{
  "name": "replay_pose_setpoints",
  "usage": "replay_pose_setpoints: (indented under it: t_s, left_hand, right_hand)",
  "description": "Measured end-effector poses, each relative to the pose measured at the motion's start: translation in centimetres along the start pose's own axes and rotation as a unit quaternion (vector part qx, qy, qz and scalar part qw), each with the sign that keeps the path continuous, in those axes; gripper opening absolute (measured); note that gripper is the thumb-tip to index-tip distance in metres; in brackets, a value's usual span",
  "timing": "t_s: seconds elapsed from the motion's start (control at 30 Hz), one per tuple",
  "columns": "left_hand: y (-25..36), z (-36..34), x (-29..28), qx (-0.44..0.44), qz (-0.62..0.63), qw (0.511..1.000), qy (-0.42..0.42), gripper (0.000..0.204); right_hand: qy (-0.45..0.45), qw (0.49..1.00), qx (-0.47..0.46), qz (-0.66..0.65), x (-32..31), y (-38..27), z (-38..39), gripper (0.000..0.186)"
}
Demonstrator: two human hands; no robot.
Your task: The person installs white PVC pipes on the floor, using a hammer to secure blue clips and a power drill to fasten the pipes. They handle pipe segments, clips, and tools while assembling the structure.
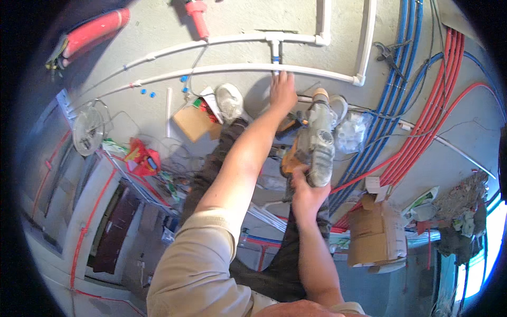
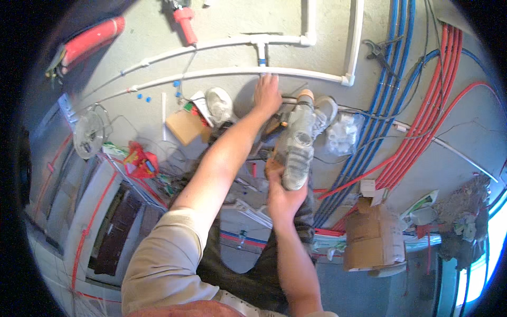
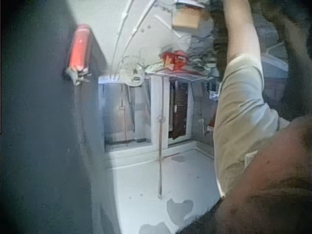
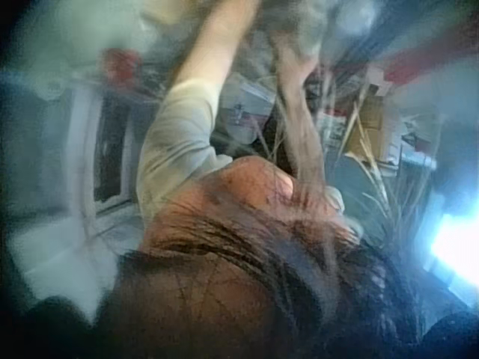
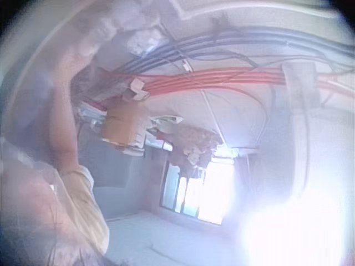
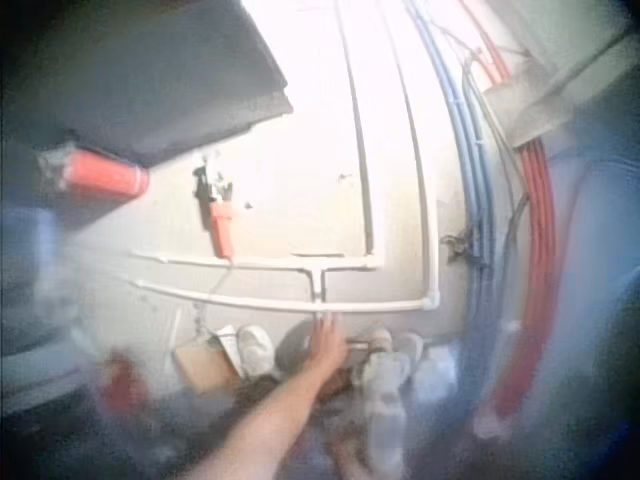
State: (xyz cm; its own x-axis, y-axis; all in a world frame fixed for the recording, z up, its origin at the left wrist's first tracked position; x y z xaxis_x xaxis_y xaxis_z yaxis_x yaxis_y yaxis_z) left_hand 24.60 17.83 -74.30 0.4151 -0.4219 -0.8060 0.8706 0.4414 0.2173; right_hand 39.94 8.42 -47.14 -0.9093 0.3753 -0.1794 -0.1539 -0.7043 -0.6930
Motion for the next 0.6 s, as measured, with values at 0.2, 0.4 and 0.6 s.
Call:
replay_pose_setpoints:
  t_s: [0.2,0.4,0.6]
  left_hand:
    - [-3.9,9.5,-2.9,-0.208,0.214,0.917,-0.263,0.045]
    - [-0.6,10.2,-1.6,-0.176,0.385,0.865,-0.27,0.068]
    - [6.8,10.3,-0.1,-0.202,0.463,0.774,-0.382,0.083]
  right_hand:
    - [0.041,0.999,0.025,0.009,-0.6,0.7,-0.3,0.016]
    - [0.04,0.999,0.022,-0.024,-2.0,-4.3,1.3,0.017]
    - [0.067,0.996,0.021,-0.05,-4.1,-5.6,0.9,0.015]
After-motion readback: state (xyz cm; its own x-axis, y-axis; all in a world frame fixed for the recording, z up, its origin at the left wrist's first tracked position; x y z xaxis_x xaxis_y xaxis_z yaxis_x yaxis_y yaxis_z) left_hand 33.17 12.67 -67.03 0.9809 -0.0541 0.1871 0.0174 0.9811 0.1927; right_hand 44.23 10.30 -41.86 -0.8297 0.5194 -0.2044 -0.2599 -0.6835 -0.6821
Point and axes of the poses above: each hand's wrist, its own z-axis away from the middle knuckle, its own x-axis out of the palm, y = z × x, the point moved 7 cm from there along -z, towards the middle knuckle, and after that the axes turned 12 degrees about -x, right-handed, at the moved point
